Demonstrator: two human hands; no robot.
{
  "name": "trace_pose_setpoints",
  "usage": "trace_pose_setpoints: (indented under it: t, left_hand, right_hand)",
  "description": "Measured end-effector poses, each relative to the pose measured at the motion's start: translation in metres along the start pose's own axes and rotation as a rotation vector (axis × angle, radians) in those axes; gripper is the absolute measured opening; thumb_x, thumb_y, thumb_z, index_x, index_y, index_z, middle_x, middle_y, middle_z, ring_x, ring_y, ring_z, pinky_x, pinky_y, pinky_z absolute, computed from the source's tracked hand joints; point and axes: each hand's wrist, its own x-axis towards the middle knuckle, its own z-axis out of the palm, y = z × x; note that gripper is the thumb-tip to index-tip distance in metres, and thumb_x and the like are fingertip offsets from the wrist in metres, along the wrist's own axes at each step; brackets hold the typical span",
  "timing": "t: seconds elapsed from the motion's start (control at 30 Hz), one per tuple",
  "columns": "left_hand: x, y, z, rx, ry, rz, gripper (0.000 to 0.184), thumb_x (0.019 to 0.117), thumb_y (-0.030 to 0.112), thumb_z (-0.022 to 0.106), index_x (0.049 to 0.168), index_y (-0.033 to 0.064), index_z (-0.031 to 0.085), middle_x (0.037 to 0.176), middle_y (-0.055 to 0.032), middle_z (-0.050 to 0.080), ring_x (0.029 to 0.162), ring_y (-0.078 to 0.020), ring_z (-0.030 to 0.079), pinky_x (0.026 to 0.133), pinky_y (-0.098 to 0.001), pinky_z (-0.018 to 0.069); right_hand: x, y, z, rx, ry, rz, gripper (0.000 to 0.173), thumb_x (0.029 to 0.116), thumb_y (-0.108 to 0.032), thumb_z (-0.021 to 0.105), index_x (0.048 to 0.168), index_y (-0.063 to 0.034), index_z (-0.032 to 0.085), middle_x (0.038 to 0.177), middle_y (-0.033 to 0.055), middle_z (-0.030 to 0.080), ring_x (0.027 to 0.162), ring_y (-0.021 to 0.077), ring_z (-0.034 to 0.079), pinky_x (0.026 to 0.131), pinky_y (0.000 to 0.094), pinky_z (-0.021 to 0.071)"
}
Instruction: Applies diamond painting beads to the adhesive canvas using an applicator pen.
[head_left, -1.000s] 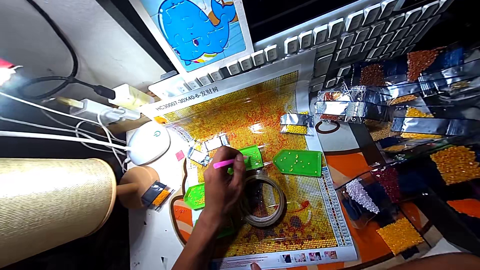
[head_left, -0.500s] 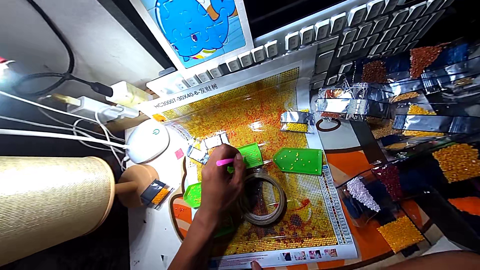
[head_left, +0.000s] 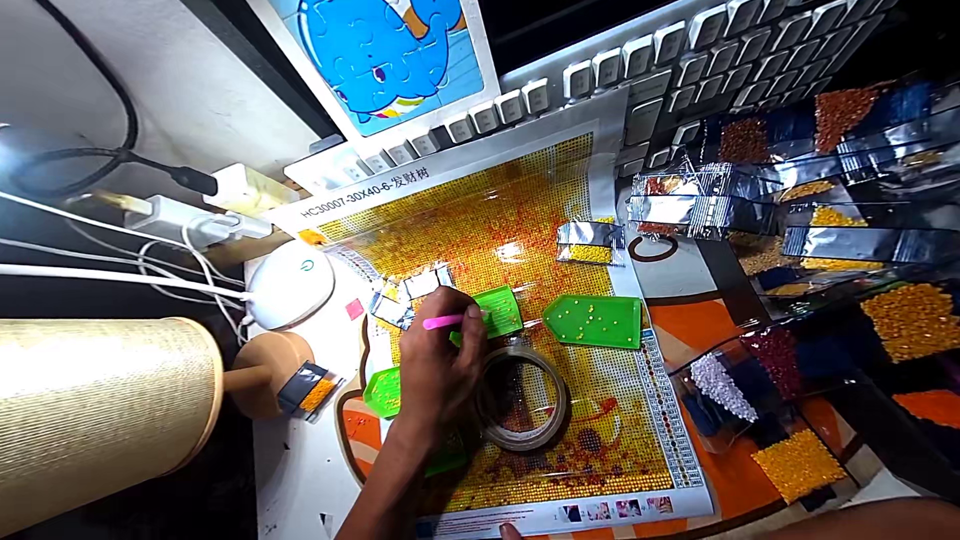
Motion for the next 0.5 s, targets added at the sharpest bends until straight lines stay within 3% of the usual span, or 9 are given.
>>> trace_pose_setpoints:
  t: [0.1,0.23,0.3,0.4,0.43,0.5]
  left_hand:
    - [0.000,0.002,0.000,-0.006,0.006,-0.004,0.013,0.1032,0.019,0.055,0.100,0.0151,0.066,0.085,0.0070,0.064,0.077,-0.0060,0.062,0.068,-0.0273,0.0556]
    - [0.000,0.004,-0.001,-0.001,0.012,0.002,0.012,0.1031,0.020,0.055,0.100,0.0154,0.066,0.085,0.0069,0.064,0.075,-0.0055,0.062,0.067,-0.0265,0.0548]
    - [-0.001,0.006,-0.005,-0.052,0.022,-0.005,0.012,0.1035,0.019,0.055,0.101,0.0144,0.066,0.086,0.0063,0.064,0.076,-0.0065,0.062,0.068,-0.0272,0.0557]
    - [-0.006,0.008,-0.015,-0.188,0.044,-0.015,0.013,0.1044,0.017,0.054,0.101,0.0127,0.066,0.088,0.0036,0.066,0.080,-0.0119,0.065,0.074,-0.0337,0.0599]
    - [-0.009,0.010,-0.019,-0.228,0.051,-0.019,0.014,0.1044,0.017,0.053,0.101,0.0125,0.066,0.088,0.0027,0.066,0.081,-0.0136,0.066,0.075,-0.0354,0.0602]
    - [-0.022,0.014,-0.028,-0.304,0.064,-0.029,0.015,0.1040,0.016,0.052,0.101,0.0122,0.066,0.089,0.0015,0.067,0.081,-0.0147,0.065,0.076,-0.0359,0.0587]
  right_hand:
    - [0.000,0.013,0.010,0.021,0.065,-0.075,0.038,0.0973,-0.022,0.060,0.115,0.0091,0.070,0.112,0.0211,0.074,0.109,0.0197,0.071,0.101,0.0271,0.0510]
    - [-0.001,0.017,0.008,0.138,-0.004,0.029,0.039,0.0971,-0.020,0.063,0.121,0.0103,0.067,0.118,0.0209,0.072,0.116,0.0170,0.068,0.106,0.0243,0.0469]
    - [-0.001,0.016,0.008,0.099,-0.019,-0.009,0.039,0.0982,-0.021,0.060,0.121,0.0107,0.067,0.119,0.0225,0.071,0.115,0.0203,0.069,0.105,0.0275,0.0479]
    - [-0.001,0.066,0.043,0.217,0.132,-0.121,0.040,0.0941,-0.022,0.068,0.117,0.0115,0.068,0.112,0.0206,0.073,0.111,0.0173,0.070,0.102,0.0292,0.0517]
    - [0.001,0.096,0.062,0.213,0.187,-0.130,0.042,0.0936,-0.026,0.070,0.118,0.0080,0.069,0.114,0.0168,0.074,0.113,0.0149,0.069,0.104,0.0300,0.0521]
    - [0.003,0.144,0.084,0.095,0.200,-0.166,0.044,0.0979,-0.042,0.065,0.126,-0.0089,0.071,0.123,0.0024,0.072,0.122,0.0055,0.063,0.108,0.0280,0.0504]
